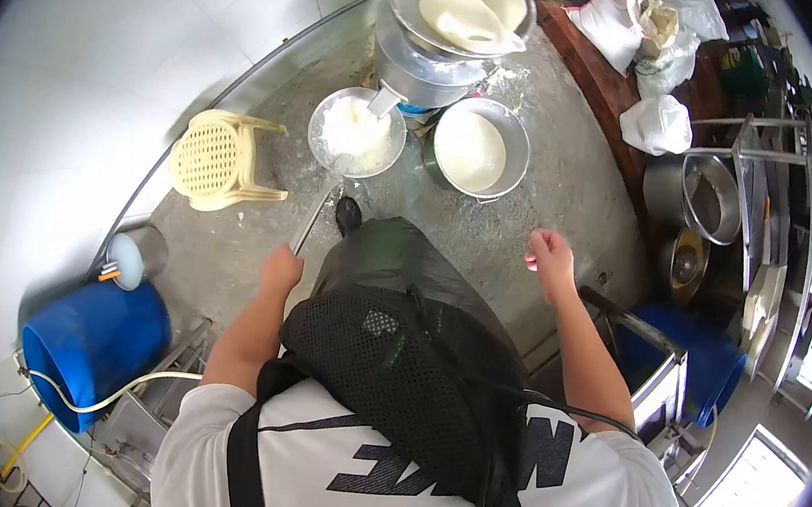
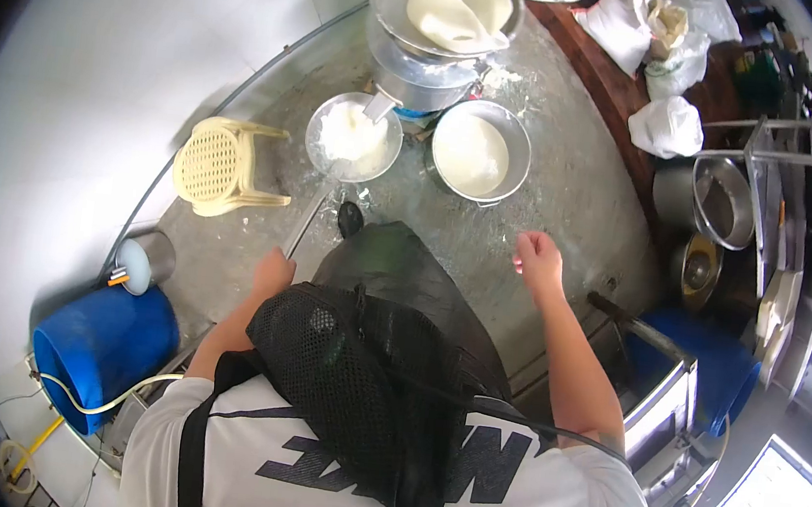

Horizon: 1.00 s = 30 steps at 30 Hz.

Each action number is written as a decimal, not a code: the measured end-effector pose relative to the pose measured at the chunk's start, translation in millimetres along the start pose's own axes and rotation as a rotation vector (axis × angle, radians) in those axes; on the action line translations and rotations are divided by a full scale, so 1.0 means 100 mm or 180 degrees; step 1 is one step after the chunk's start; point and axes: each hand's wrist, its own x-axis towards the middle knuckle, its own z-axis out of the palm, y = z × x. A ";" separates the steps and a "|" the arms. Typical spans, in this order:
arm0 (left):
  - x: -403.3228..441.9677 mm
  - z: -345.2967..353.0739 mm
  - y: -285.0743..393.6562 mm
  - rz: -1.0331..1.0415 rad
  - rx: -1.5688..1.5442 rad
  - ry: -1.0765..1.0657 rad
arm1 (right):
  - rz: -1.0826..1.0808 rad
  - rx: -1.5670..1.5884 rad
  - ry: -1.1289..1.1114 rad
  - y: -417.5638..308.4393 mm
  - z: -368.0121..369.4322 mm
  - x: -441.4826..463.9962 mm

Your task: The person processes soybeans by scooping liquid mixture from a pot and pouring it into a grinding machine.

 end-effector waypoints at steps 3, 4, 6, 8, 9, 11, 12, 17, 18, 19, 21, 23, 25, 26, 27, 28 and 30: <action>-0.20 -0.15 0.21 -0.0139 0.0039 -0.0071 | -0.0003 0.0064 0.0117 0.28 -0.19 -0.38; -0.28 -0.23 0.29 -0.0152 0.0029 -0.0086 | -0.0182 0.0083 0.0220 0.37 -0.23 -0.45; -0.33 -0.33 0.42 -0.0095 0.0105 -0.0067 | -0.0339 0.0196 0.0386 0.47 -0.30 -0.52; -0.37 -0.38 0.47 -0.0151 0.0230 -0.0061 | -0.0449 0.0178 0.0496 0.54 -0.36 -0.61; -0.38 -0.39 0.49 -0.0103 0.0299 -0.0049 | -0.0417 0.0243 0.0538 0.62 -0.38 -0.61; -0.33 -0.39 0.47 -0.0245 0.0230 -0.0145 | -0.0579 0.0390 0.0618 0.76 -0.43 -0.62; -0.30 -0.37 0.46 -0.0199 0.0278 -0.0129 | -0.0565 0.0441 0.0661 0.82 -0.46 -0.63; -0.42 -0.34 0.51 -0.0093 0.0385 -0.0061 | -0.0540 0.0381 0.0769 0.99 -0.63 -0.82; -0.45 -0.33 0.53 -0.0100 0.0369 -0.0052 | -0.0557 0.0375 0.0762 1.04 -0.65 -0.83; -0.49 -0.33 0.56 -0.0152 0.0383 -0.0014 | -0.0554 0.0380 0.0784 1.09 -0.68 -0.85; -0.56 -0.32 0.60 -0.0221 0.0349 0.0032 | -0.0588 0.0354 0.0792 1.17 -0.71 -0.87; -0.62 -0.33 0.61 -0.0315 0.0416 -0.0052 | -0.0524 0.0339 0.0876 1.17 -0.71 -0.92; -0.64 -0.29 0.56 -0.0269 0.0379 -0.0063 | -0.0524 0.0253 0.0888 1.13 -0.71 -0.95; -0.61 -0.30 0.53 -0.0204 0.0392 -0.0076 | -0.0491 0.0204 0.0918 1.09 -0.70 -0.95; -0.50 -0.27 0.51 -0.0207 0.0350 -0.0076 | -0.0519 0.0173 0.0917 1.06 -0.67 -0.95; -0.38 -0.24 0.50 -0.0148 0.0322 -0.0127 | -0.0523 0.0246 0.0926 1.00 -0.64 -0.96; -0.28 -0.13 0.35 -0.0121 0.0231 -0.0220 | -0.0536 0.0241 0.0907 0.89 -0.55 -1.04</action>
